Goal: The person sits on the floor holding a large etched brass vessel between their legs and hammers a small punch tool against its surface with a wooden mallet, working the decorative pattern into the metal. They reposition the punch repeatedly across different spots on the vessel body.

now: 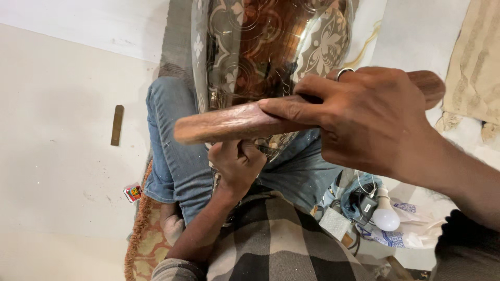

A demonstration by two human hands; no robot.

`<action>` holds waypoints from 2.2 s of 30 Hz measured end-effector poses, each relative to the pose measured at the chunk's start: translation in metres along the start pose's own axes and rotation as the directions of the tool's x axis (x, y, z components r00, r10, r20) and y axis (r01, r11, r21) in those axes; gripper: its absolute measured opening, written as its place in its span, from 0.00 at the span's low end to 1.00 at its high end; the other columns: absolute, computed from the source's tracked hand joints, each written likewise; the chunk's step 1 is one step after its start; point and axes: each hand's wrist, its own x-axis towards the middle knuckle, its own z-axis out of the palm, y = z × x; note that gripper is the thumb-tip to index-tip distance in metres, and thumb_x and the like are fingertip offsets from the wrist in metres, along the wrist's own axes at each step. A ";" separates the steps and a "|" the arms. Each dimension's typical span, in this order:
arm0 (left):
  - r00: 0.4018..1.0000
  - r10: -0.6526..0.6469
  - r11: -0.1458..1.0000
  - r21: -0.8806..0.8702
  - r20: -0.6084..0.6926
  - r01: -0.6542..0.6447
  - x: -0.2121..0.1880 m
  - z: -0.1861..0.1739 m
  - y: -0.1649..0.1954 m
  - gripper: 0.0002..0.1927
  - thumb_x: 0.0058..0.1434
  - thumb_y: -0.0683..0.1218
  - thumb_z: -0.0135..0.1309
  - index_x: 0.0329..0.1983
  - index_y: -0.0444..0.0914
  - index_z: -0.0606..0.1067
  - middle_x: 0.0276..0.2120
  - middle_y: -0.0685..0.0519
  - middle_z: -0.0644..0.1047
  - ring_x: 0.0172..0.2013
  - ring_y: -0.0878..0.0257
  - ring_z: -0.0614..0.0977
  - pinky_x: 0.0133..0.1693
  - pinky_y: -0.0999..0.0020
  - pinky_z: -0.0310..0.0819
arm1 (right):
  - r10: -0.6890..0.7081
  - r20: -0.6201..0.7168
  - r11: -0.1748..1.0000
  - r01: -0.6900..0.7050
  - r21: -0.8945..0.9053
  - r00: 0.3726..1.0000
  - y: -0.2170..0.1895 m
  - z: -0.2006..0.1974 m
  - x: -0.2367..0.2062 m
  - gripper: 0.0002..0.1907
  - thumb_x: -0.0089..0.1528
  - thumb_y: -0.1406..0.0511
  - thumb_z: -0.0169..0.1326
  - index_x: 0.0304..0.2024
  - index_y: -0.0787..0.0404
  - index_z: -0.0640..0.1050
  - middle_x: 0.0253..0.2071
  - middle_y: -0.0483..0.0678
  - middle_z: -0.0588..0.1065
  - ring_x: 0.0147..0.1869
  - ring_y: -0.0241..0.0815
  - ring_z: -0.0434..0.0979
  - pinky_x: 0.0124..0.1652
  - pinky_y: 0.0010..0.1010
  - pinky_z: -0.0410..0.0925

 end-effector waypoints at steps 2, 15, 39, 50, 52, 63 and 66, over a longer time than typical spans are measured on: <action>1.000 0.019 0.998 0.061 -0.009 -0.018 -0.004 0.003 -0.005 0.15 0.52 0.31 0.51 0.42 0.35 0.77 0.26 0.49 0.78 0.25 0.61 0.81 0.32 0.65 0.78 | 0.006 0.061 0.999 -0.003 -0.045 0.998 0.008 0.002 -0.012 0.34 0.56 0.73 0.58 0.63 0.41 0.77 0.40 0.44 0.82 0.21 0.34 0.70 0.18 0.26 0.61; 0.978 -0.013 0.839 -0.529 0.210 0.125 0.067 -0.001 -0.008 0.17 0.64 0.30 0.53 0.56 0.32 0.75 0.39 0.46 0.85 0.38 0.64 0.88 0.38 0.73 0.86 | 0.954 0.236 -0.239 -0.005 0.971 0.183 -0.031 0.221 -0.140 0.25 0.54 0.75 0.58 0.55 0.64 0.72 0.36 0.49 0.76 0.33 0.40 0.78 0.31 0.32 0.74; 0.625 0.504 0.863 -0.362 0.596 -0.352 0.115 -0.004 -0.038 0.32 0.48 0.26 0.45 0.58 0.35 0.76 0.48 0.42 0.84 0.36 0.60 0.89 0.23 0.77 0.80 | 0.807 -0.305 0.455 -0.203 0.867 0.506 -0.031 0.112 -0.132 0.30 0.60 0.78 0.62 0.66 0.75 0.72 0.48 0.55 0.79 0.50 0.39 0.82 0.53 0.28 0.75; 0.522 0.373 0.907 -0.182 0.767 -0.380 0.126 0.000 -0.023 0.31 0.47 0.27 0.49 0.54 0.38 0.81 0.37 0.49 0.86 0.17 0.63 0.81 0.17 0.72 0.73 | 0.705 -0.298 0.620 -0.355 0.700 0.643 -0.020 0.101 -0.120 0.30 0.52 0.79 0.58 0.60 0.75 0.76 0.48 0.57 0.79 0.46 0.39 0.80 0.46 0.27 0.72; 0.530 0.348 0.911 -0.144 0.774 -0.387 0.127 -0.003 -0.020 0.32 0.45 0.27 0.51 0.54 0.40 0.82 0.33 0.51 0.85 0.19 0.63 0.82 0.19 0.70 0.72 | 0.766 -0.335 0.475 -0.132 0.870 0.548 -0.017 0.102 -0.116 0.23 0.61 0.78 0.60 0.60 0.71 0.76 0.47 0.52 0.79 0.49 0.36 0.81 0.52 0.24 0.75; 0.587 0.439 0.898 -0.318 0.680 -0.304 0.122 -0.012 -0.018 0.31 0.45 0.29 0.54 0.56 0.34 0.77 0.46 0.44 0.84 0.34 0.59 0.87 0.29 0.70 0.83 | 0.716 -0.244 0.490 -0.223 0.843 0.654 -0.010 0.093 -0.106 0.34 0.56 0.76 0.58 0.67 0.70 0.72 0.48 0.53 0.78 0.46 0.36 0.78 0.48 0.23 0.71; 0.603 0.374 0.927 -0.267 0.704 -0.263 0.123 -0.012 -0.020 0.30 0.46 0.28 0.51 0.54 0.34 0.78 0.45 0.43 0.84 0.25 0.60 0.85 0.22 0.69 0.77 | 0.649 -0.244 0.543 -0.215 0.812 0.720 -0.002 0.094 -0.101 0.36 0.52 0.76 0.57 0.66 0.69 0.72 0.50 0.55 0.78 0.49 0.37 0.79 0.48 0.23 0.72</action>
